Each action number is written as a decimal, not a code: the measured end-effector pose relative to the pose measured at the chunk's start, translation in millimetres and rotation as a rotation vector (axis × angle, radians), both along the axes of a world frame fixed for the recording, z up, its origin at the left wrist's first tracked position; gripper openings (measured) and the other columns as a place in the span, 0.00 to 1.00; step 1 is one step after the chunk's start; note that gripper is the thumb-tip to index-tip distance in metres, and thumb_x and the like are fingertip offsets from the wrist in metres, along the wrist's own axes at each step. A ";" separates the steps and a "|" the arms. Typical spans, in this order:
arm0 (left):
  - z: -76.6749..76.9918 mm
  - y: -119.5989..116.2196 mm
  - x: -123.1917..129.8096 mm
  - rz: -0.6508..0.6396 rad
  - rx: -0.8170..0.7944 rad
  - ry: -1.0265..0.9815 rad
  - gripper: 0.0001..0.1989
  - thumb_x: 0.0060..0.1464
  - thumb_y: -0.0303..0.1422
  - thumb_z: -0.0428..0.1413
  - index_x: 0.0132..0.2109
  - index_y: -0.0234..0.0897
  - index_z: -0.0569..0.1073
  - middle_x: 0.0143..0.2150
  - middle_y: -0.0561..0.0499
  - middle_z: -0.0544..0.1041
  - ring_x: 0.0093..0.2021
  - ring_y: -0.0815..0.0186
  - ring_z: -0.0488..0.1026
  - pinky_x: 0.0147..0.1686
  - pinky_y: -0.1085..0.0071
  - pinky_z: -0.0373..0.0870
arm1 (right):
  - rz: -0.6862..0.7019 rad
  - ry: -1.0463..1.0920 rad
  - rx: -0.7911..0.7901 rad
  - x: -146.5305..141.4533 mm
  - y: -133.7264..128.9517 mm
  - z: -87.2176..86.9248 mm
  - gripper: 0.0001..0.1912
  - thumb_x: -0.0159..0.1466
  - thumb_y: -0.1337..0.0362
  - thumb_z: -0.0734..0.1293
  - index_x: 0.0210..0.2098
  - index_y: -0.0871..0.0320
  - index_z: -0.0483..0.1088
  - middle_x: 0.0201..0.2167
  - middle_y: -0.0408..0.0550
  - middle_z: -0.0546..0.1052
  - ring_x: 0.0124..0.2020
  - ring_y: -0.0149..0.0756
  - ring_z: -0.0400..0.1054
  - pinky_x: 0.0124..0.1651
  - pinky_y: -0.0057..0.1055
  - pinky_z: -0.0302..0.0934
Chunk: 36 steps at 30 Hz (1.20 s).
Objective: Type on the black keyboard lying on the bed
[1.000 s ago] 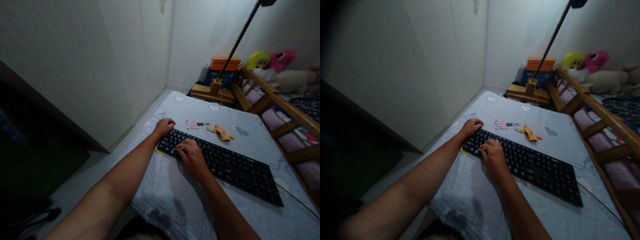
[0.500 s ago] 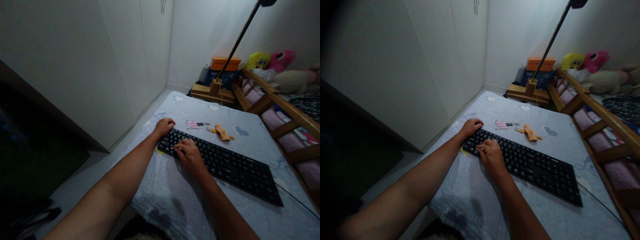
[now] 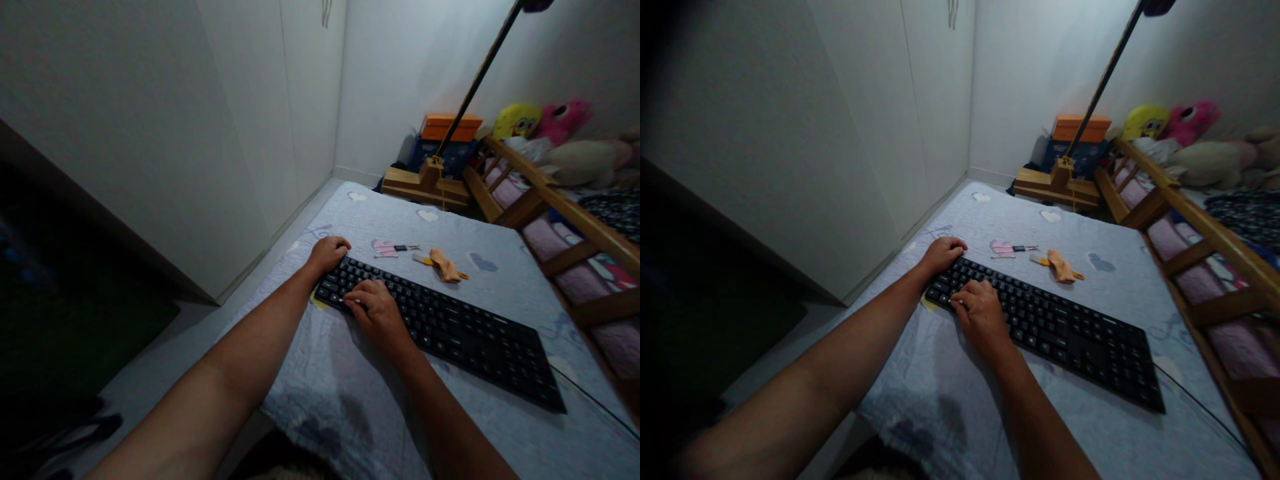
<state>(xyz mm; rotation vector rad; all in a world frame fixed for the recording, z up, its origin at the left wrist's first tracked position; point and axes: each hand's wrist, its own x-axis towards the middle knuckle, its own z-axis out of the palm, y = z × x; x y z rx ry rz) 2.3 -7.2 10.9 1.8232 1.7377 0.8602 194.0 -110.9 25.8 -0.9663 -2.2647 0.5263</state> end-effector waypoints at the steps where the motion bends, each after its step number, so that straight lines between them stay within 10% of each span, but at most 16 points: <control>1: 0.1 -0.1 0.0 0.001 0.001 0.000 0.16 0.56 0.28 0.53 0.45 0.38 0.85 0.44 0.48 0.86 0.48 0.60 0.80 0.55 0.67 0.73 | 0.002 0.001 0.001 0.1 -0.3 -0.3 0.10 0.70 0.69 0.68 0.37 0.54 0.82 0.36 0.50 0.80 0.42 0.43 0.68 0.48 0.42 0.64; 36: -3.6 1.6 -1.4 -0.003 0.005 -0.002 0.16 0.56 0.28 0.53 0.46 0.37 0.85 0.45 0.48 0.86 0.48 0.60 0.80 0.55 0.68 0.72 | 0.039 -0.016 -0.055 0.6 2.9 5.3 0.09 0.68 0.73 0.69 0.34 0.56 0.80 0.36 0.48 0.80 0.40 0.40 0.70 0.48 0.38 0.62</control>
